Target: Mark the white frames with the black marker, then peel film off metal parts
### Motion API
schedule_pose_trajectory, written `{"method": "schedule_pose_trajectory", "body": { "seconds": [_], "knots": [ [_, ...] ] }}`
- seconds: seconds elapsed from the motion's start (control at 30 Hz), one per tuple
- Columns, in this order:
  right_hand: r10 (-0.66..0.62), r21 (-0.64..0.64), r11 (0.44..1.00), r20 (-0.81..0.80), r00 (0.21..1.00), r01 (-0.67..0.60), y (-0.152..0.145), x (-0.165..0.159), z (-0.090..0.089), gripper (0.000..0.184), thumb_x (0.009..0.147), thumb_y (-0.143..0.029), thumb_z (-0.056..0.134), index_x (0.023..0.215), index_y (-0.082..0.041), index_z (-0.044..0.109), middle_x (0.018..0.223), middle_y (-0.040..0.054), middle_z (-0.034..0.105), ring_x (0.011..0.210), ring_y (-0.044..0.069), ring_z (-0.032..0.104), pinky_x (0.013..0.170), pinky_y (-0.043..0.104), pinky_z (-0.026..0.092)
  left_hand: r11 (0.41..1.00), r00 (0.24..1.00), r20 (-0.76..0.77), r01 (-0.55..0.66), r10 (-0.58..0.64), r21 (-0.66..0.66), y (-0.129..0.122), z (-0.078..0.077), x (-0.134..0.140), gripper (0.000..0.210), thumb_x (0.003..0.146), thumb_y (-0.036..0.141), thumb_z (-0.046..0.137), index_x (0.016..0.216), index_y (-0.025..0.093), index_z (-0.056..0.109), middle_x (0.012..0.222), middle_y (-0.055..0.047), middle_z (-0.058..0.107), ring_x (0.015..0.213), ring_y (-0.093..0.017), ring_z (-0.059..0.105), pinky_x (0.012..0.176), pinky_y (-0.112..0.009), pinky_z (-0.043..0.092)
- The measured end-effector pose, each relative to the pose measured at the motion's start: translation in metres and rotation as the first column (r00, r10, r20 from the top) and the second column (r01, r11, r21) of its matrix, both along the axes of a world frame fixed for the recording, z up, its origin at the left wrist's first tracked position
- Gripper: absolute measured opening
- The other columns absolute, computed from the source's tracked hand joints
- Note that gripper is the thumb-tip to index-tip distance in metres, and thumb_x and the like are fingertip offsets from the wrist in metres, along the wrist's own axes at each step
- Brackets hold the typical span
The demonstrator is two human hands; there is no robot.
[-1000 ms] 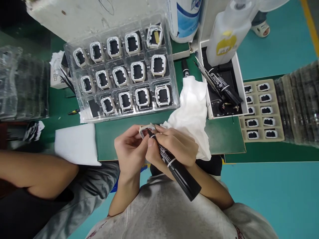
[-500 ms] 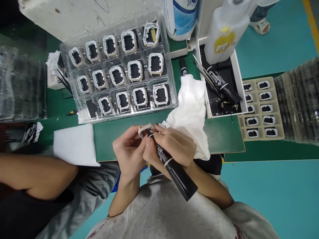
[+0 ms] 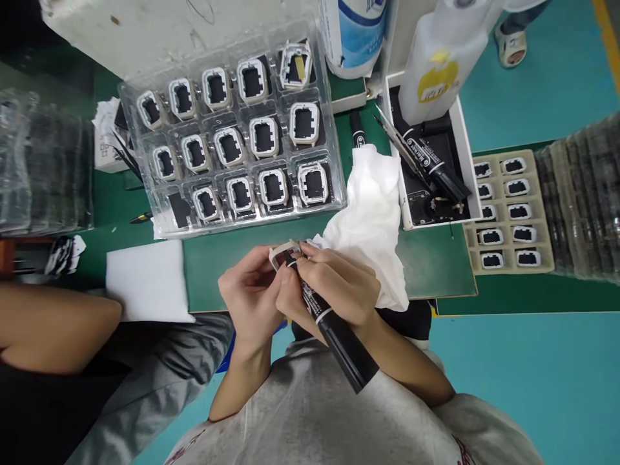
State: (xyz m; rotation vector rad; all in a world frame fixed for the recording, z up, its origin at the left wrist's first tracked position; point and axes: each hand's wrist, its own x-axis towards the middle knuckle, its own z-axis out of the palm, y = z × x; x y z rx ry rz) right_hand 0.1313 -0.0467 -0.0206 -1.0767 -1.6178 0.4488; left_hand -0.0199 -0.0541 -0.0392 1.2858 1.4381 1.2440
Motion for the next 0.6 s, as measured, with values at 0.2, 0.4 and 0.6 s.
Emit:
{"method": "schedule_pose_trajectory", "body": {
  "seconds": [0.2,0.4,0.6],
  "knots": [
    [0.015,-0.048,0.999,-0.043,0.999,-0.017,-0.001,0.000,-0.001,0.028,0.092,-0.007,0.079,0.115,-0.023,0.077,0.115,0.0081,0.087,0.100,0.025,0.087,0.090,0.034,0.075,0.999,1.000,0.021,-0.008,0.009,-0.036,0.002,0.003,0.000,0.011,0.096,0.030,0.085,0.101,0.020,0.085,0.081,0.000,0.078,0.067,-0.012,0.067,0.065,-0.022,0.055],
    [-0.042,-0.069,0.997,-0.175,0.984,0.031,0.001,0.000,-0.009,0.022,0.093,-0.015,0.077,0.108,-0.031,0.077,0.112,0.0023,0.088,0.087,0.025,0.087,0.075,0.038,0.077,0.990,0.983,0.185,0.009,0.018,-0.143,0.007,0.009,-0.001,0.016,0.088,0.032,0.094,0.095,0.021,0.085,0.083,-0.002,0.081,0.067,-0.015,0.074,0.062,-0.023,0.061],
    [-0.013,-0.081,0.997,-0.219,0.976,-0.005,0.001,0.001,-0.011,0.028,0.090,-0.013,0.080,0.112,-0.030,0.078,0.117,0.0038,0.088,0.090,0.027,0.088,0.076,0.041,0.077,0.979,0.974,0.222,0.006,0.041,-0.205,0.011,0.015,-0.002,0.023,0.089,0.040,0.093,0.091,0.020,0.085,0.076,-0.003,0.079,0.061,-0.015,0.071,0.058,-0.025,0.062]
  ]
}}
